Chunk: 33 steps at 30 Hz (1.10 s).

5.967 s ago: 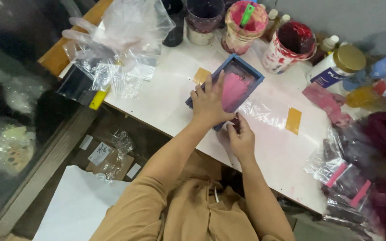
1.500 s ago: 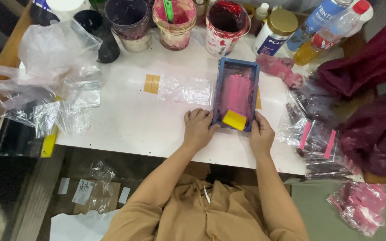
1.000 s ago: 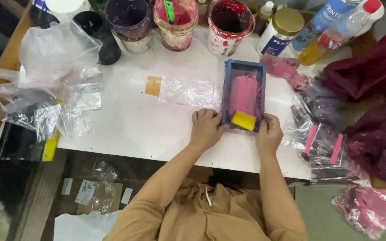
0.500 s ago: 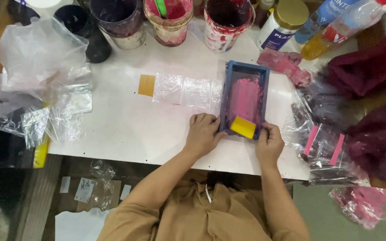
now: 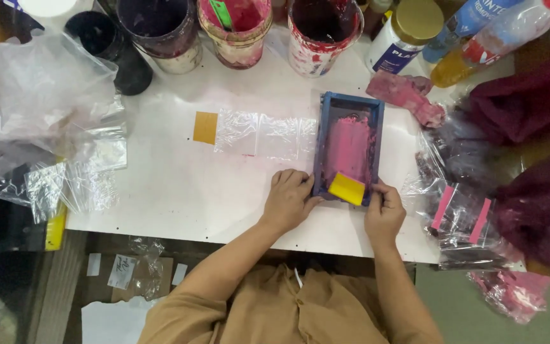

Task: The person prepares a screen printing frame with pink ink, using a yellow squeegee to spread the ink evenly across the mesh. They then use a green spatula to add more ink from a container and continue smoothing the ink layer. The person positions the frame over a plastic sheet and uses the squeegee to press the ink through the screen onto the sheet.

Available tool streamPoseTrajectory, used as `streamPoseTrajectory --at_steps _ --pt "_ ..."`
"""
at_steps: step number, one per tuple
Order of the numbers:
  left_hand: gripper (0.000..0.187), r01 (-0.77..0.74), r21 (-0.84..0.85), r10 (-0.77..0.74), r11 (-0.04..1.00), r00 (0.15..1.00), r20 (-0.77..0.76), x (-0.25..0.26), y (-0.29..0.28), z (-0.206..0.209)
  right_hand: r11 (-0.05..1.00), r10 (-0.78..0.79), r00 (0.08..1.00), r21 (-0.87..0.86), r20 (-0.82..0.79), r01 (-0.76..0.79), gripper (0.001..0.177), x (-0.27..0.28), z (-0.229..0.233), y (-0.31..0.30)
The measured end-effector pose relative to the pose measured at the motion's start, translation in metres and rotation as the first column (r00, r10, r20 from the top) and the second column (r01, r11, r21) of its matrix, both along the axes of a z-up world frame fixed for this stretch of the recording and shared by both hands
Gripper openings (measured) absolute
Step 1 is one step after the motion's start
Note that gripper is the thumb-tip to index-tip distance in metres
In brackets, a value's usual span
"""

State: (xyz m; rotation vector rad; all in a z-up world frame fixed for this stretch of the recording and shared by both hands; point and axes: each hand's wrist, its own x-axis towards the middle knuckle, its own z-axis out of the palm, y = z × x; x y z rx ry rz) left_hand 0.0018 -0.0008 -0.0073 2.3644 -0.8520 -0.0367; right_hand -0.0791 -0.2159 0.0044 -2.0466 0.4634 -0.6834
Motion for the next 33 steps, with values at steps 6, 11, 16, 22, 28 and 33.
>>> streamPoseTrajectory --at_steps 6,11,16,22,28,33 --pt "0.050 -0.003 -0.004 0.003 1.000 1.000 -0.017 -0.001 0.001 0.000 0.998 0.000 0.999 -0.061 -0.032 -0.002 0.015 -0.002 0.000 -0.001" --pt "0.051 -0.014 0.003 0.014 1.000 1.000 -0.015 0.001 -0.001 0.003 0.998 0.020 0.999 -0.064 -0.026 -0.021 0.017 0.001 -0.009 -0.008" --pt "0.050 -0.033 0.014 0.034 0.999 0.998 -0.046 0.003 -0.003 0.005 0.998 0.035 0.999 -0.051 -0.025 -0.036 0.017 0.006 -0.005 -0.008" --pt "0.049 -0.041 0.023 0.043 0.999 0.997 -0.063 0.004 -0.003 0.007 0.998 0.030 0.999 -0.050 -0.042 -0.032 0.018 0.006 -0.003 -0.008" --pt "0.049 -0.039 0.017 0.041 0.999 0.996 -0.075 0.005 -0.002 0.008 0.996 0.024 0.998 -0.082 -0.062 -0.029 0.018 0.008 -0.005 -0.009" --pt "0.051 -0.046 -0.010 0.046 0.999 0.997 -0.063 0.005 -0.003 0.005 0.994 0.020 0.997 -0.109 -0.071 -0.028 0.019 0.008 -0.011 -0.011"
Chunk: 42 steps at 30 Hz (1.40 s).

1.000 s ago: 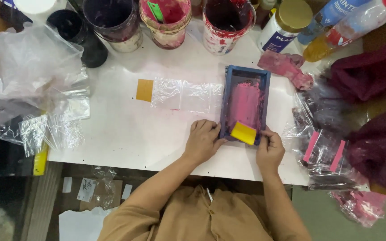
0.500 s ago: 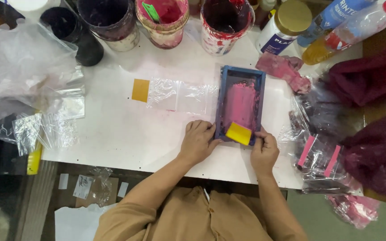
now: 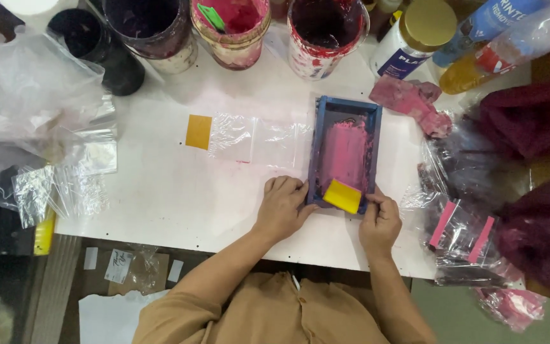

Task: The person prepares a screen printing frame with pink ink, using a yellow squeegee to spread the ink evenly across the mesh. They then use a green spatula to add more ink from a container and continue smoothing the ink layer. The person positions the frame over a plastic sheet and uses the squeegee to press the ink through the screen onto the sheet.

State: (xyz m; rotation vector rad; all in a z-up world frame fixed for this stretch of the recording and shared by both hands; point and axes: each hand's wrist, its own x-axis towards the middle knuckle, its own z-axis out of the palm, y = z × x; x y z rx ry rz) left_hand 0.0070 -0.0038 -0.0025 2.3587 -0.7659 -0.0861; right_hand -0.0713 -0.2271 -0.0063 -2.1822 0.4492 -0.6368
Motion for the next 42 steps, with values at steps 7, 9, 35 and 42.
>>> streamPoseTrajectory --at_steps 7,9,35,42 --pt "0.051 -0.026 0.010 0.026 1.000 1.000 0.004 -0.001 -0.002 -0.004 1.000 0.005 1.000 0.001 -0.027 -0.005 0.019 0.001 0.000 0.001" --pt "0.051 -0.022 -0.001 0.022 1.000 1.000 0.001 -0.001 -0.002 -0.003 1.000 0.013 0.999 0.018 -0.042 -0.013 0.019 0.002 0.008 0.003" --pt "0.053 -0.052 -0.047 0.053 0.998 0.998 0.018 -0.002 -0.002 0.001 1.000 0.010 0.999 0.019 -0.044 -0.009 0.020 0.001 0.004 0.002" --pt "0.056 -0.077 -0.045 0.079 0.996 0.996 0.042 -0.005 -0.002 0.010 0.999 0.028 0.999 0.045 0.018 -0.029 0.019 -0.001 -0.003 -0.001"
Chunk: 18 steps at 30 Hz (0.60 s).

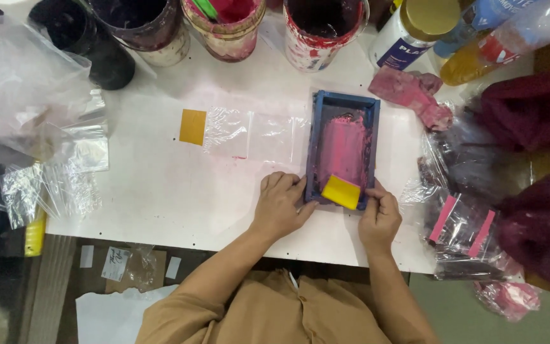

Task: The person prepares a screen printing frame with pink ink, using a yellow squeegee to spread the ink evenly across the mesh. They then use a green spatula to add more ink from a container and continue smoothing the ink layer. The person positions the frame over a plastic sheet and uses the squeegee to press the ink through the screen onto the sheet.

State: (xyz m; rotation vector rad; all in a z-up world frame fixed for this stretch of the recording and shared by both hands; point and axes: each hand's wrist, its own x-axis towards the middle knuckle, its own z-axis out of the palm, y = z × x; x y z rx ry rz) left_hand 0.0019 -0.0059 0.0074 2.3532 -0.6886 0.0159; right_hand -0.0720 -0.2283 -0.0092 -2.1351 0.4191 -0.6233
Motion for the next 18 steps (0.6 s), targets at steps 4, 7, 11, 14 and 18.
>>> streamPoseTrajectory --at_steps 4,7,11,14,18 --pt "0.058 -0.011 -0.006 0.011 1.000 0.999 0.039 -0.0010 -0.0003 -0.0046 1.000 0.000 1.000 0.031 0.017 0.000 0.018 0.0007 0.0043 0.0025" --pt "0.057 -0.014 0.007 0.013 1.000 0.999 0.030 -0.0003 0.0002 -0.0032 0.999 -0.002 1.000 0.054 -0.021 0.004 0.020 0.0014 0.0083 0.0040" --pt "0.056 -0.002 0.007 0.002 1.000 1.000 -0.024 0.0017 0.0004 -0.0024 0.999 0.004 1.000 0.051 -0.018 -0.003 0.019 0.0013 0.0038 0.0011" --pt "0.056 0.008 0.014 -0.007 1.000 0.999 -0.041 0.0018 0.0010 -0.0025 0.998 0.010 1.000 0.068 -0.015 -0.009 0.019 0.0007 0.0024 0.0016" --pt "0.055 0.005 0.016 -0.004 1.000 1.000 -0.026 0.0023 0.0000 -0.0043 0.999 0.022 1.000 0.036 -0.013 -0.021 0.020 0.0010 0.0015 0.0014"
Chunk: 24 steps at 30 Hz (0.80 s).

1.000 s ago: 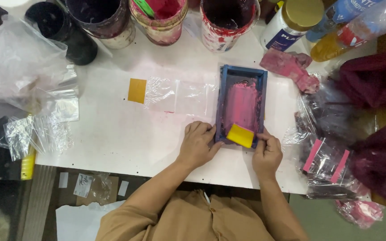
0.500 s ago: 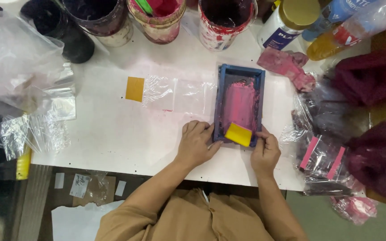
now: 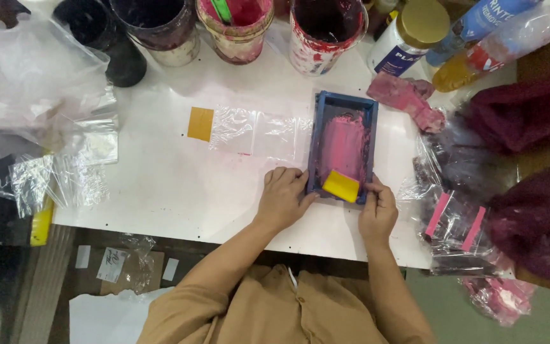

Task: The person prepares a screen printing frame with pink ink, using a yellow squeegee to spread the ink evenly across the mesh. They then use a green spatula to add more ink from a container and continue smoothing the ink layer. The person positions the frame over a plastic sheet and uses the squeegee to press the ink through the screen onto the sheet.

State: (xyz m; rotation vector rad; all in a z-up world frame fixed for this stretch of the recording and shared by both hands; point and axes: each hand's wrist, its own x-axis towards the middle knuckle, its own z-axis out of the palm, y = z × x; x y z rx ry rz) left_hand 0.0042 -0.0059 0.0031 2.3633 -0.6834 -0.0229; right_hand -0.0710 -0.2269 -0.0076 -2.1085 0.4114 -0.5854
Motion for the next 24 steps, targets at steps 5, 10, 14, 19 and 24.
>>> streamPoseTrajectory --at_steps 5,10,14,19,24 --pt "0.056 0.001 0.003 -0.001 1.000 1.000 -0.004 0.000 0.001 0.003 1.000 0.001 1.000 -0.031 -0.028 -0.002 0.021 0.000 0.004 0.001" --pt "0.059 -0.003 -0.021 0.004 1.000 0.999 0.051 -0.002 0.001 0.001 1.000 -0.004 1.000 -0.030 -0.031 0.003 0.021 0.000 0.001 0.000" --pt "0.053 -0.012 -0.006 0.012 1.000 0.999 0.034 -0.001 0.001 -0.002 0.999 -0.013 0.999 -0.034 -0.042 0.011 0.021 0.000 0.000 0.000" --pt "0.053 -0.017 0.006 0.016 1.000 0.999 0.037 -0.002 0.000 -0.004 0.999 -0.020 0.999 -0.044 -0.046 0.018 0.021 0.000 0.007 0.005" --pt "0.057 -0.081 -0.047 0.084 0.996 0.995 0.058 -0.003 0.000 -0.003 0.999 -0.018 1.000 0.027 0.006 0.018 0.020 0.000 0.013 0.008"
